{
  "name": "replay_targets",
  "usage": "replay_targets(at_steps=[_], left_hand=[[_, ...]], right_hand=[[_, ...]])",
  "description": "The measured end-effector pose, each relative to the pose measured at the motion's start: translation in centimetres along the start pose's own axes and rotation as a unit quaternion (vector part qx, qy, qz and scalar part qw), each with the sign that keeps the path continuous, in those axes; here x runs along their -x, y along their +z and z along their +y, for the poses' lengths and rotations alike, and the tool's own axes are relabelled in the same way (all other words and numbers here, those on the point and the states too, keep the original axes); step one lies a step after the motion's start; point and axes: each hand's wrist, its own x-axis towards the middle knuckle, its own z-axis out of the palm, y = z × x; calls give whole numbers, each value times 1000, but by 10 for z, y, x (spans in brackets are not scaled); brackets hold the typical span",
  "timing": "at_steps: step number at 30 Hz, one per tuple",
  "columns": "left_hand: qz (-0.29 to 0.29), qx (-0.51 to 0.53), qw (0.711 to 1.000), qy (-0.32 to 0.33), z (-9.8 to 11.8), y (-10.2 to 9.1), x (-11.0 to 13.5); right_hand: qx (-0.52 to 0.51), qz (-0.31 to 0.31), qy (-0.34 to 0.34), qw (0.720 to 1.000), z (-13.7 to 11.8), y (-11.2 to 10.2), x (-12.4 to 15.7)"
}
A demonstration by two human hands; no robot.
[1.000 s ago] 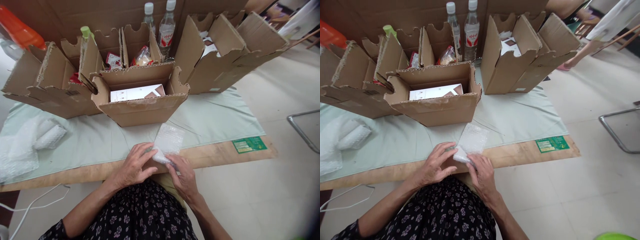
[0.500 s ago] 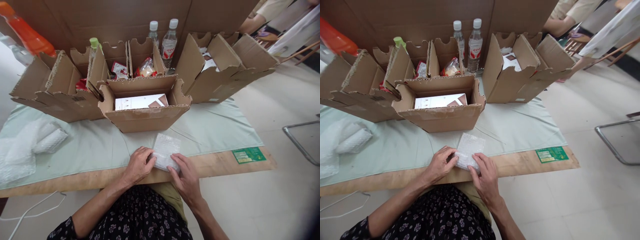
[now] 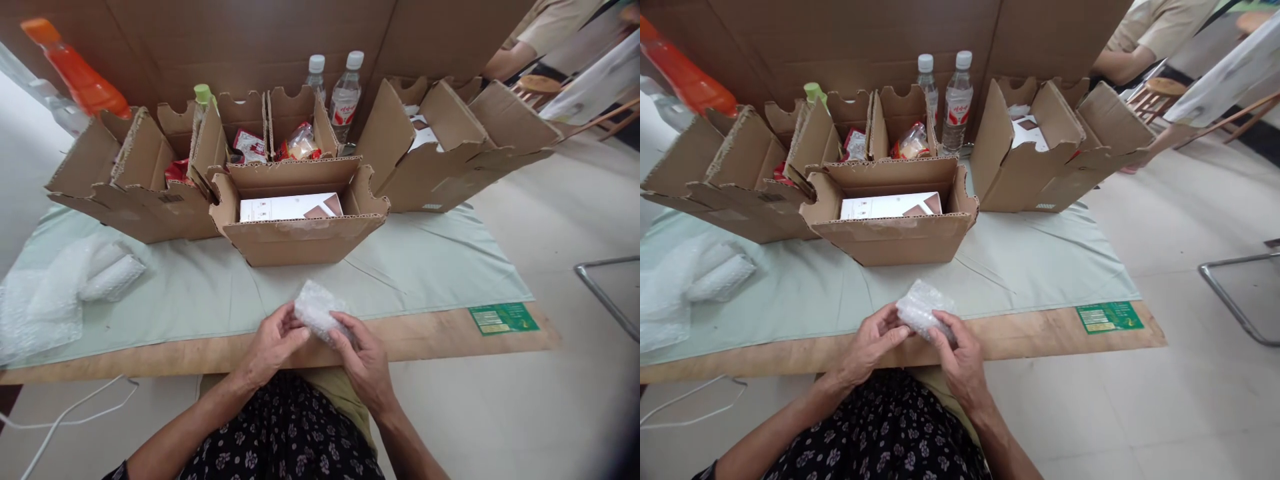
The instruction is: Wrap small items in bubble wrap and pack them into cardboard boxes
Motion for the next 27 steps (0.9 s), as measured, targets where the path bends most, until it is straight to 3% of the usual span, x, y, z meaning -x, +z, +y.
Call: replay_targets(at_steps=[2, 5, 7, 11, 13, 17, 20, 24, 26, 27], left_hand=[[-20, 75, 997, -12, 0, 5, 1], [11, 102, 995, -1, 1, 7, 0], [8, 32, 999, 23, 5, 5, 0], [-33, -177, 977, 110, 13, 3, 5], [-35, -209, 968, 133, 14, 3, 7], [-87, -197, 974, 66, 17, 1, 5], [-122, -243, 960, 61, 22, -2, 1], [-129, -303, 935, 132, 36, -7, -2], [-111, -312, 922, 198, 49, -12, 1], [-85, -313, 912, 251, 57, -15, 2]], right_hand=[[-43, -31, 27, 998, -5, 6, 5], [-10, 1, -1, 1000, -6, 4, 6], [-2, 11, -14, 1000, -4, -4, 2], [-65, -102, 5, 993, -9, -22, -10], [-52, -109, 4, 993, -16, -24, -14], [-28, -45, 6, 999, -24, -24, -23], [-9, -81, -14, 997, -30, -31, -35], [51, -175, -117, 976, -52, -58, -60], [70, -155, -157, 973, -71, -78, -75], [73, -109, -161, 978, -81, -87, -85]])
